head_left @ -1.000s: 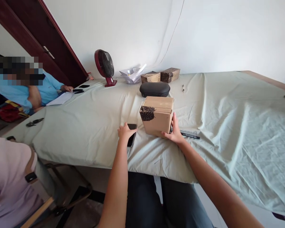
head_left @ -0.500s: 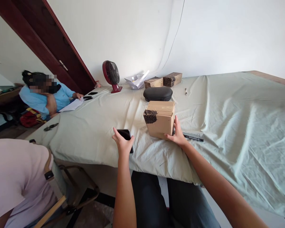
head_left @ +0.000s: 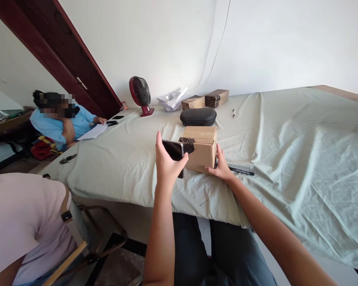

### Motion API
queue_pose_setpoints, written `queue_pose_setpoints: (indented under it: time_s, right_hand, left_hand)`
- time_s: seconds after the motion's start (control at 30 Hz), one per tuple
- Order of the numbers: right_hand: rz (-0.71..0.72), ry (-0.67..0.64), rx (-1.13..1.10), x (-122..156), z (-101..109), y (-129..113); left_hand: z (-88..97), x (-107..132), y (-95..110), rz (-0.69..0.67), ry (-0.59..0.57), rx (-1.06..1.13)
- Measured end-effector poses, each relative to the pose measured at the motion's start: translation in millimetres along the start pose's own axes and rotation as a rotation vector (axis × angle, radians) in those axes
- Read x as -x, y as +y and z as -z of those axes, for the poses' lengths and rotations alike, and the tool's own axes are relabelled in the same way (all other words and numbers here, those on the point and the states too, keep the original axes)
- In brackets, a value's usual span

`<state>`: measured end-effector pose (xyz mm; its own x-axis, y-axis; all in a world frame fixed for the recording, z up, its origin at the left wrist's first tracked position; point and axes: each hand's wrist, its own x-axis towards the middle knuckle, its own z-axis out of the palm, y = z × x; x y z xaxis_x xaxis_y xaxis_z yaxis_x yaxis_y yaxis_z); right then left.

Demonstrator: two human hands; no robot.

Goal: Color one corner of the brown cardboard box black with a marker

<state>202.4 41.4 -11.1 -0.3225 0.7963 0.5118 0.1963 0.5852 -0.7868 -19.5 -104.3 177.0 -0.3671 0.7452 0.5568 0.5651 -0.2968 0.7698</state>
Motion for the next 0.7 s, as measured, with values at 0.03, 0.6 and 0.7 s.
queue_pose_setpoints:
  time_s: [0.03,0.6,0.7]
  right_hand:
    - [0.003,-0.001,0.005,0,0,-1]
    - [-0.038,-0.034,-0.014,1,4,-14]
    - [-0.032,-0.023,-0.027,0,5,-14]
  left_hand:
    - [-1.5,1,1,-0.008,0.016,-0.025]
    - [-5.9,-6,-51,0.377,-0.064,-0.554]
    - [-12.3,0,-95,0.59,-0.175,-0.739]
